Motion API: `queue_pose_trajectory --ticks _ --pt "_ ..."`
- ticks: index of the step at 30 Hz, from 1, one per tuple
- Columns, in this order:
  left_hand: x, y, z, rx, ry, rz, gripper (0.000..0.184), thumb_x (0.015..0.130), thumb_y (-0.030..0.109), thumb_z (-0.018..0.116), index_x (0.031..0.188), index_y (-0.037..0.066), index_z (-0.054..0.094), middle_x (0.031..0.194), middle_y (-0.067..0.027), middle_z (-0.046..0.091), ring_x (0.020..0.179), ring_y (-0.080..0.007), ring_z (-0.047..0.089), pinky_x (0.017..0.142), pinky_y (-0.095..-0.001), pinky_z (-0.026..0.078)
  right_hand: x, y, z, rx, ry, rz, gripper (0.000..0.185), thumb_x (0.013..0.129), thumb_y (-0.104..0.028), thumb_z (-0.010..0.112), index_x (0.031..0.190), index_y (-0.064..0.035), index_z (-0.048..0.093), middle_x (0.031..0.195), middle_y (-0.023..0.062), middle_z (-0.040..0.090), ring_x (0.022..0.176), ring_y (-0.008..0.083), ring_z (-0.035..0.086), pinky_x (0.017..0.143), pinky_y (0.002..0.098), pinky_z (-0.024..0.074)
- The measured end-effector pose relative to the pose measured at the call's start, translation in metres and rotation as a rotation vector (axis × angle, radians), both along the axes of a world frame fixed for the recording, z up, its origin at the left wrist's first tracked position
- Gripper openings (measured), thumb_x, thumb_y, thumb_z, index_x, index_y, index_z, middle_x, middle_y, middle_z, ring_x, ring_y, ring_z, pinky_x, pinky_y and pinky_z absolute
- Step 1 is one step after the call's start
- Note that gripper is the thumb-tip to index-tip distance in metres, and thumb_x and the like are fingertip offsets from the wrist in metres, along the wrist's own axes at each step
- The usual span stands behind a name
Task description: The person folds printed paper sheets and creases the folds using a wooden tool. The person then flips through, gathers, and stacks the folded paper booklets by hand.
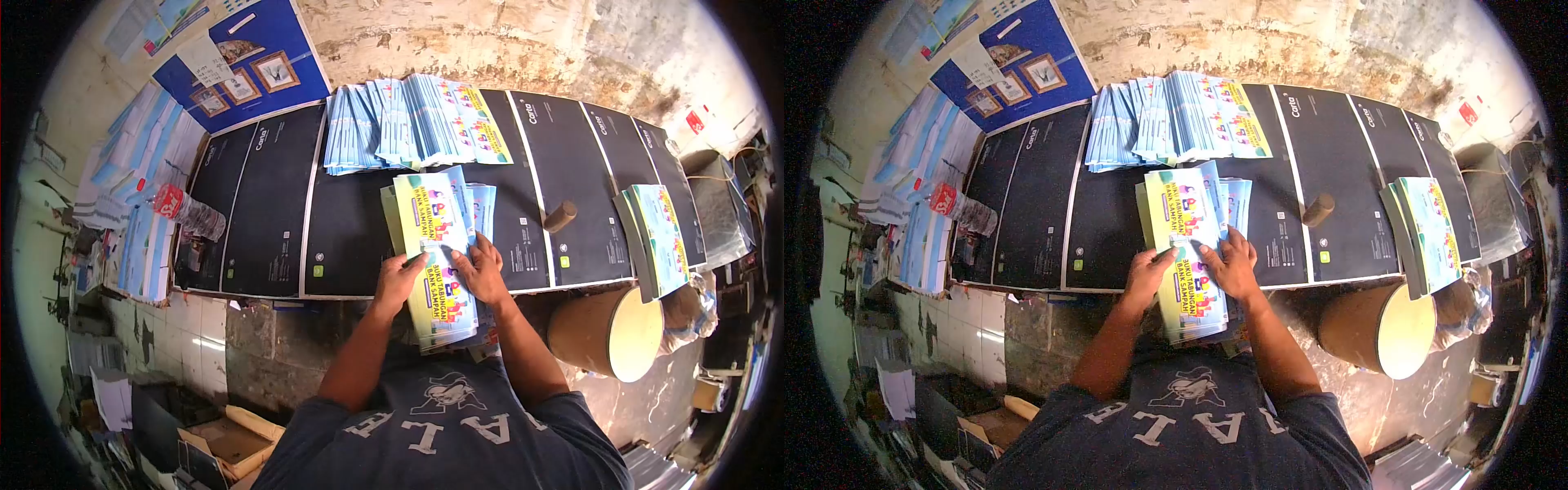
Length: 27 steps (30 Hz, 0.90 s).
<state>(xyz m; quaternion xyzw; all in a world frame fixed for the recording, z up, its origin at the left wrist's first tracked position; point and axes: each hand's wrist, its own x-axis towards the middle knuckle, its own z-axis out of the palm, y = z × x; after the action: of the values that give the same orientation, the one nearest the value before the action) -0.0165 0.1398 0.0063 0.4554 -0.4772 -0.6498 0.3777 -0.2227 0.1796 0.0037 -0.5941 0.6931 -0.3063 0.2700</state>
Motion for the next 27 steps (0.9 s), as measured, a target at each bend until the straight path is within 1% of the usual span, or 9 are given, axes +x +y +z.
queue_pose_trajectory --ticks 5,7,11,13,17,21,23,25,27 --pt "0.028 -0.002 -0.006 -0.018 -0.184 0.148 0.034 0.095 0.032 0.068 0.1 -0.002 0.073 0.086 -0.0045 0.072 0.076 -0.0081 0.065 0.068 -0.027 0.053 -0.001 0.0 0.0 0.019 0.015 0.008 0.061 0.095 -0.054 0.057 0.111 0.0036 0.069 0.152 0.0268 0.036 0.143 0.0383 0.03 0.117 0.0515 0.0115" --pt "0.064 -0.008 0.001 0.152 -0.009 0.292 0.037 0.096 0.036 0.066 0.096 -0.001 0.072 0.086 -0.0059 0.072 0.075 -0.0096 0.065 0.067 -0.0278 0.053 -0.007 -0.001 -0.012 -0.033 -0.096 0.018 0.058 0.095 -0.051 0.058 0.113 0.0035 0.068 0.152 0.0265 0.036 0.143 0.0379 0.029 0.117 0.0514 0.0119" --pt "0.076 -0.012 0.04 0.062 0.282 0.33 0.035 0.096 0.034 0.067 0.095 -0.001 0.072 0.084 -0.0045 0.07 0.07 -0.0098 0.063 0.064 -0.0277 0.051 -0.004 0.0 -0.011 -0.069 -0.04 0.036 0.057 0.095 -0.05 0.058 0.115 0.0031 0.067 0.152 0.026 0.037 0.143 0.0373 0.03 0.117 0.0512 0.0121" --pt "0.055 -0.014 0.026 -0.002 -0.053 0.164 0.034 0.096 0.031 0.068 0.096 -0.002 0.072 0.084 -0.0036 0.07 0.073 -0.0077 0.062 0.063 -0.0266 0.05 0.0 0.0 0.001 -0.009 0.055 0.017 0.059 0.093 -0.05 0.061 0.115 0.0039 0.067 0.152 0.0263 0.037 0.142 0.038 0.03 0.117 0.0507 0.0123" --pt "0.0 -0.002 -0.003 0.019 -0.065 0.103 0.032 0.093 0.027 0.072 0.1 -0.004 0.073 0.086 -0.003 0.072 0.074 -0.0052 0.06 0.066 -0.024 0.048 0.003 0.002 0.008 -0.012 0.045 -0.005 0.066 0.089 -0.054 0.065 0.113 0.0071 0.067 0.152 0.0274 0.036 0.142 0.0402 0.03 0.117 0.0511 0.0121" --pt "0.037 -0.007 -0.007 -0.166 -0.216 0.162 0.029 0.094 0.024 0.07 0.101 -0.004 0.073 0.09 -0.0045 0.073 0.083 -0.0075 0.062 0.075 -0.0255 0.049 0.002 0.002 0.011 0.007 0.051 0.004 0.064 0.088 -0.053 0.066 0.113 0.0066 0.067 0.152 0.027 0.036 0.142 0.0396 0.03 0.117 0.0508 0.0129" --pt "0.075 -0.013 -0.001 -0.076 0.08 0.311 0.022 0.096 0.016 0.065 0.107 -0.002 0.072 0.098 -0.0066 0.073 0.087 -0.0114 0.065 0.083 -0.0278 0.051 0.001 0.0 0.005 0.012 0.029 -0.008 0.062 0.087 -0.05 0.068 0.113 0.0061 0.067 0.152 0.027 0.036 0.142 0.0393 0.031 0.117 0.0506 0.0137" --pt "0.09 -0.016 0.016 -0.213 0.193 0.27 0.021 0.096 0.01 0.063 0.111 -0.003 0.069 0.104 -0.0073 0.071 0.091 -0.0127 0.065 0.087 -0.0287 0.051 0.002 0.001 0.002 -0.058 0.043 0.006 0.056 0.085 -0.043 0.071 0.114 0.0051 0.066 0.151 0.0269 0.036 0.141 0.0386 0.032 0.116 0.0508 0.0154" --pt "0.078 -0.014 0.029 -0.296 -0.014 0.145 0.029 0.094 0.004 0.064 0.122 -0.003 0.066 0.113 -0.0077 0.069 0.099 -0.0102 0.062 0.089 -0.0264 0.05 0.003 0.002 0.002 -0.037 0.07 0.007 0.051 0.084 -0.037 0.072 0.114 0.0041 0.066 0.151 0.0269 0.037 0.141 0.0382 0.032 0.116 0.0508 0.0165"
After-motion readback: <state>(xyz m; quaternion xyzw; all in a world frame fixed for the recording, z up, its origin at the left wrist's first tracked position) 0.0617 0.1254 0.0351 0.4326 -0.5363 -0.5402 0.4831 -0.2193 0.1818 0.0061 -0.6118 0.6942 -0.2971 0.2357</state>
